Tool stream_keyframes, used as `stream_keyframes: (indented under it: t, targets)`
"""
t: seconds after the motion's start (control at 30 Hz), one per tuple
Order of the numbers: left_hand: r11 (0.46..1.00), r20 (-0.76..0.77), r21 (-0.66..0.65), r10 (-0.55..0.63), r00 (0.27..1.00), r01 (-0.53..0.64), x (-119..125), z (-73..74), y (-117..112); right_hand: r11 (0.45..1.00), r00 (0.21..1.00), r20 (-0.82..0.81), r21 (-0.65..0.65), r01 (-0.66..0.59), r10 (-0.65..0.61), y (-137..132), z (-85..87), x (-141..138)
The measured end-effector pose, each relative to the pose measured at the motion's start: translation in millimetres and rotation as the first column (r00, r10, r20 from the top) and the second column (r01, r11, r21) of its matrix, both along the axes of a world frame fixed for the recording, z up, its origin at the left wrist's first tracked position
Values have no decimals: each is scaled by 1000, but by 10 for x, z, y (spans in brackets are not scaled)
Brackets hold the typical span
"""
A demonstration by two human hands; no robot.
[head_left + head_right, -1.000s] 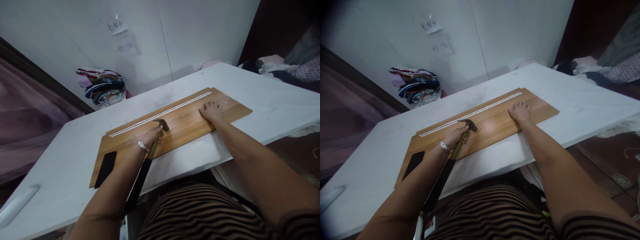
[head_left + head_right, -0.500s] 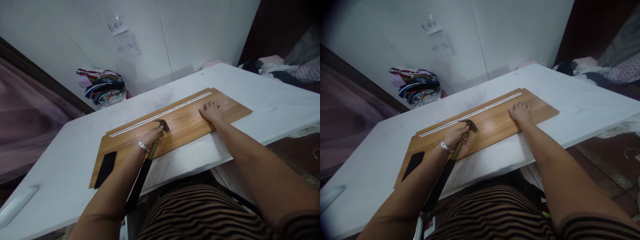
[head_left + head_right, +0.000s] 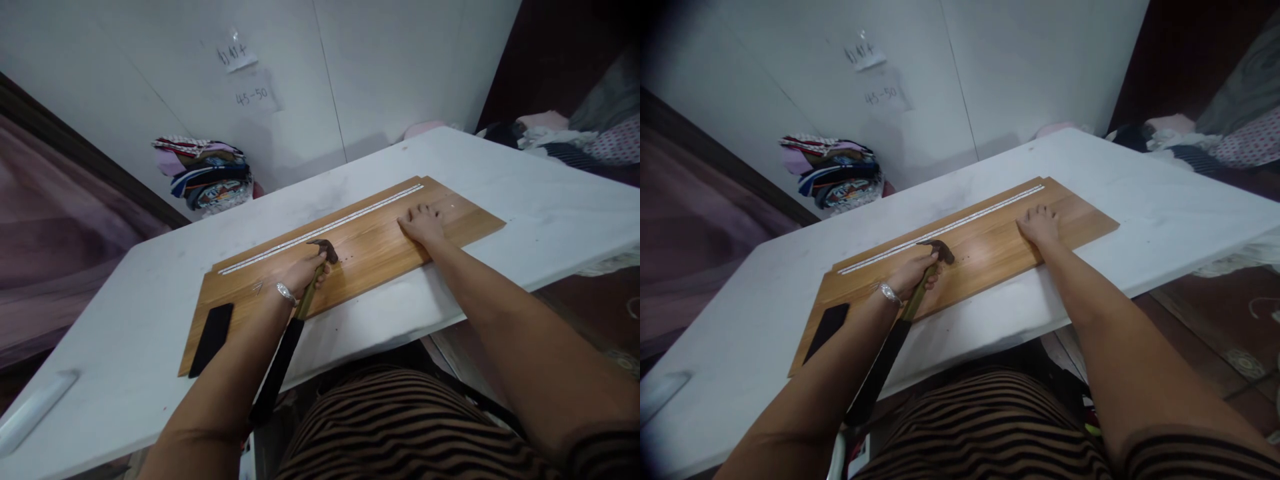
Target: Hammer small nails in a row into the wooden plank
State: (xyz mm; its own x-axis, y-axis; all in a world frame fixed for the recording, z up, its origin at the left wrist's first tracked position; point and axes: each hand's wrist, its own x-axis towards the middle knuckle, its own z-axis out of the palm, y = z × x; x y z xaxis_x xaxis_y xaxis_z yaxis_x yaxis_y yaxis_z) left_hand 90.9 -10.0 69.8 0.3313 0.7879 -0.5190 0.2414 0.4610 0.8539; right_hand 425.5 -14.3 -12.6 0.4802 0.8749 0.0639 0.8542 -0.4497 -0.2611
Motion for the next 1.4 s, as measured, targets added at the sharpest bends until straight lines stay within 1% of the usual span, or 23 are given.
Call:
stream_keyframes:
  t: [0.2,0.4,0.53,0.8,0.93,1.1,1.3,1.4]
  targets:
    - [1000,13,-2,0,1000,0,3,28,13,1000,1000,10,8,0,0,-5,-10,-1]
    - [1000,-4,-1,-8,1000,8,0,-16,10,1000,1000,-2,11,8,-8,-1,6,-8]
    - [1000,26,-17,-9,1000,10,-8,-31,10,1000,1000,-1,11,8,-8,7,4,-4]
    - [1000,24,-11,-8,1000,9,-3,22,12,1000,1000,-4,16,6,-6,9,-21,12]
    - [1000,6,-20,-14,1000,14,13,19,-7,1000,1000,-7,18,4,-4,13,-19,9]
    - [1000,9,-8,-26,1000,26,13,-6,2,1000,1000,3,18,1,-2,2,-7,6]
    - [999,32,8,-41,999,41,11,17,16,1000,1000,9,4,7,-7,-37,26,-12]
    - [999,42,6,-40,998,39,15,-7,15,1000,1000,18,7,13,-13,-42,36,-18]
